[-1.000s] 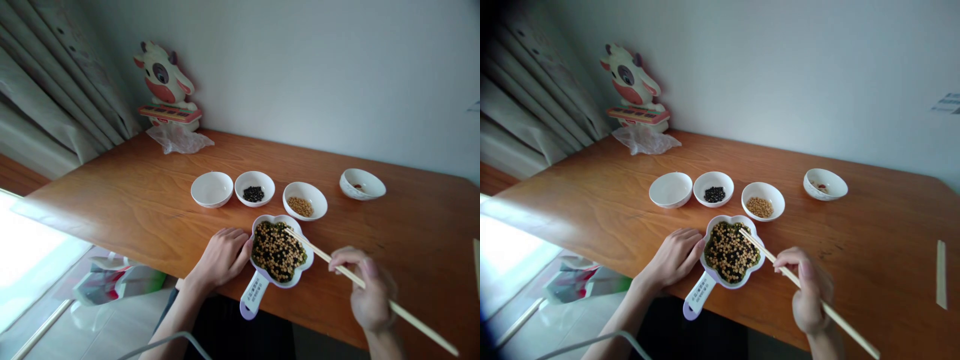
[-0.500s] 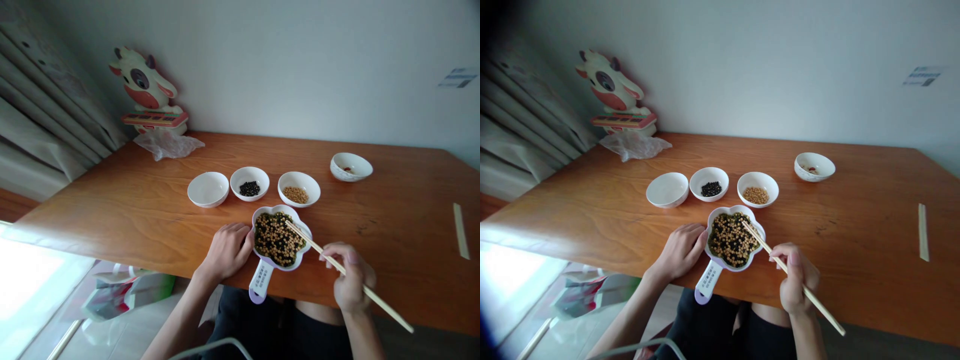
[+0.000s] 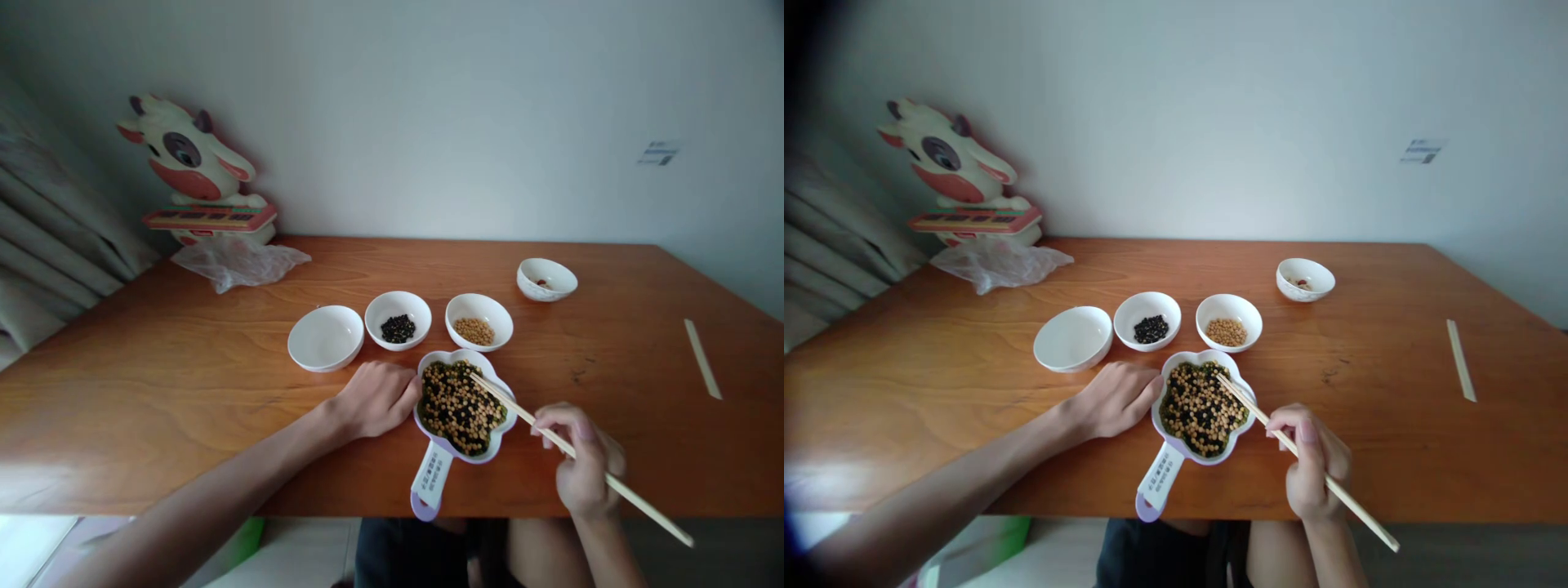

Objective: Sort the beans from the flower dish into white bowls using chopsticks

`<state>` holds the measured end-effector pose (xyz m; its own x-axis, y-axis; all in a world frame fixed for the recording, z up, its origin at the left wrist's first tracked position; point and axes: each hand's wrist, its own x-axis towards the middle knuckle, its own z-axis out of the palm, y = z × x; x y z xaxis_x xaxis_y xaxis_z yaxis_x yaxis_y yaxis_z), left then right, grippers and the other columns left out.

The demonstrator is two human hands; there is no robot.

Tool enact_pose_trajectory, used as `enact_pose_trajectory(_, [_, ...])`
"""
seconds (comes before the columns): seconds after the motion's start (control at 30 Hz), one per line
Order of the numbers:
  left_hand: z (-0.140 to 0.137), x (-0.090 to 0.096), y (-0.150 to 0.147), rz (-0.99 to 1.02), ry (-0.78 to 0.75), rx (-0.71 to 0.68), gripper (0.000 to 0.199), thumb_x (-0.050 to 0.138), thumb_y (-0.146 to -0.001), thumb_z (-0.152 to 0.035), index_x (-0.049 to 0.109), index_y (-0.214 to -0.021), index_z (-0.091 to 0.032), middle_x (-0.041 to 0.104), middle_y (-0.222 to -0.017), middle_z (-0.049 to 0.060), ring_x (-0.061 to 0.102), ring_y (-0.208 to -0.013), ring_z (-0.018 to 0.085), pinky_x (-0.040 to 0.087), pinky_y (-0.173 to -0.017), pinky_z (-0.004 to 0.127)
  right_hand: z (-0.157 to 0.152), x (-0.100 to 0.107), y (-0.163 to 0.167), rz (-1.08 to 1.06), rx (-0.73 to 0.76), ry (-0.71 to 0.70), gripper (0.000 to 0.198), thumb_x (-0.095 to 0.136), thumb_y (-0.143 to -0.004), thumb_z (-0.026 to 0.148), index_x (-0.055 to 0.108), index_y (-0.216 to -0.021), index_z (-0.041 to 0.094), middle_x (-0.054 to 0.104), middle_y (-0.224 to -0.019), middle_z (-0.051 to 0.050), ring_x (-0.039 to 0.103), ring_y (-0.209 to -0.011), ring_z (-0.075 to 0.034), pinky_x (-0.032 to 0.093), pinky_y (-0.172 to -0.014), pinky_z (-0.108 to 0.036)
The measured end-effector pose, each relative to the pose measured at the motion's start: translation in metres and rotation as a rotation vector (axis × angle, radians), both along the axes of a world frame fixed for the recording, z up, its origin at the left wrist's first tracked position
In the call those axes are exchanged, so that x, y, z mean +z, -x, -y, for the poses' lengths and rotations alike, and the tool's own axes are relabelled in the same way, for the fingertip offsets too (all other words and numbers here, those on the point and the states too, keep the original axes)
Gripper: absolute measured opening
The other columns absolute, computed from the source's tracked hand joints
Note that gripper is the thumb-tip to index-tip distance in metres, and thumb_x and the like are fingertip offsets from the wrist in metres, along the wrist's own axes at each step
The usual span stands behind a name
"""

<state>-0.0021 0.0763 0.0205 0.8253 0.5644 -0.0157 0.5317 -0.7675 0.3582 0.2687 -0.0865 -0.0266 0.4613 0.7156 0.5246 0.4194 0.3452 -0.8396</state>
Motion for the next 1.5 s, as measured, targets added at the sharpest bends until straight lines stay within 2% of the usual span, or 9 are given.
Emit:
enact_pose_trajectory(0.1, [-0.006, -0.002, -0.002, 0.035, 0.017, -0.016, 0.047, 0.033, -0.112, -0.035, 0.059, -0.077, -0.018, 0.072, -0.079, 0.007, 0.058, -0.064, 0.016, 0.035, -0.065, 0.032, 0.001, 0.014, -0.011, -0.032, 0.028, 0.001, 0.049, 0.041, -0.105, 0.036, 0.071, -0.069, 0.022, 0.065, -0.061, -0.003, 0.055, -0.054, -0.017, 0.043, -0.049, -0.030])
enact_pose_trajectory(0.23, [-0.006, -0.009, -0.004, 0.084, 0.036, -0.008, 0.051, 0.031, -0.112, -0.036, 0.057, -0.072, -0.018, 0.069, -0.072, 0.005, 0.053, -0.059, 0.014, 0.032, -0.063, 0.031, -0.008, 0.070, -0.025, -0.015, 0.094, 0.062, 0.052, 0.046, -0.105, 0.043, 0.071, -0.065, 0.022, 0.064, -0.058, -0.005, 0.059, -0.060, -0.019, 0.044, -0.054, -0.031])
enact_pose_trajectory(0.37, [-0.005, -0.018, -0.003, 0.178, 0.013, -0.052, 0.053, 0.030, -0.112, -0.038, 0.055, -0.069, -0.019, 0.065, -0.068, 0.003, 0.049, -0.057, 0.014, 0.030, -0.061, 0.031, -0.041, 0.135, -0.017, 0.129, 0.194, 0.305, 0.053, 0.044, -0.107, 0.052, 0.069, -0.070, 0.023, 0.063, -0.062, -0.003, 0.053, -0.058, -0.016, 0.041, -0.057, -0.032])
enact_pose_trajectory(0.47, [-0.008, -0.024, -0.003, 0.238, 0.019, -0.071, 0.054, 0.031, -0.111, -0.035, 0.053, -0.065, -0.018, 0.060, -0.062, 0.003, 0.044, -0.053, 0.012, 0.029, -0.059, 0.031, -0.067, 0.157, -0.009, 0.239, 0.182, 0.456, 0.058, 0.045, -0.105, 0.062, 0.067, -0.070, 0.022, 0.060, -0.060, -0.001, 0.051, -0.056, -0.015, 0.039, -0.056, -0.031])
enact_pose_trajectory(0.7, [-0.017, -0.027, -0.005, 0.220, 0.074, -0.089, 0.057, 0.032, -0.111, -0.031, 0.045, -0.057, -0.018, 0.054, -0.055, 0.002, 0.036, -0.048, 0.010, 0.027, -0.056, 0.032, -0.072, 0.148, 0.002, 0.198, 0.191, 0.422, 0.059, 0.043, -0.106, 0.061, 0.065, -0.069, 0.021, 0.060, -0.060, 0.001, 0.053, -0.058, -0.013, 0.041, -0.058, -0.027])
enact_pose_trajectory(1.0, [-0.010, -0.030, 0.011, 0.230, 0.043, -0.116, 0.053, 0.035, -0.109, -0.029, 0.045, -0.058, -0.018, 0.057, -0.056, 0.002, 0.042, -0.048, 0.009, 0.027, -0.055, 0.030, -0.059, 0.106, 0.024, 0.085, 0.274, 0.323, 0.050, 0.044, -0.109, 0.049, 0.066, -0.074, 0.022, 0.061, -0.063, 0.000, 0.056, -0.059, -0.013, 0.042, -0.058, -0.028])
enact_pose_trajectory(1.33, [-0.009, -0.028, 0.017, 0.267, 0.044, -0.058, 0.053, 0.037, -0.106, -0.026, 0.036, -0.053, -0.018, 0.050, -0.048, 0.001, 0.033, -0.043, 0.008, 0.021, -0.051, 0.031, -0.087, 0.101, 0.035, -0.379, 0.164, 0.070, 0.055, 0.051, -0.103, 0.050, 0.069, -0.060, 0.022, 0.059, -0.055, -0.004, 0.050, -0.049, -0.014, 0.034, -0.044, -0.028])
enact_pose_trajectory(1.43, [-0.009, -0.030, 0.019, 0.264, 0.055, -0.042, 0.054, 0.036, -0.106, -0.026, 0.035, -0.053, -0.018, 0.051, -0.048, 0.001, 0.034, -0.043, 0.008, 0.021, -0.051, 0.031, -0.086, 0.103, 0.021, -0.551, 0.173, 0.140, 0.053, 0.054, -0.100, 0.047, 0.064, -0.055, 0.021, 0.052, -0.052, -0.002, 0.042, -0.042, -0.011, 0.027, -0.036, -0.026])
enact_pose_trajectory(1.5, [-0.009, -0.031, 0.020, 0.270, 0.066, -0.049, 0.054, 0.035, -0.107, -0.026, 0.035, -0.054, -0.019, 0.051, -0.049, 0.001, 0.036, -0.044, 0.008, 0.023, -0.052, 0.031, -0.083, 0.102, 0.009, -0.597, 0.194, 0.271, 0.049, 0.056, -0.099, 0.046, 0.065, -0.058, 0.020, 0.052, -0.055, -0.002, 0.044, -0.043, -0.011, 0.035, -0.039, -0.025])
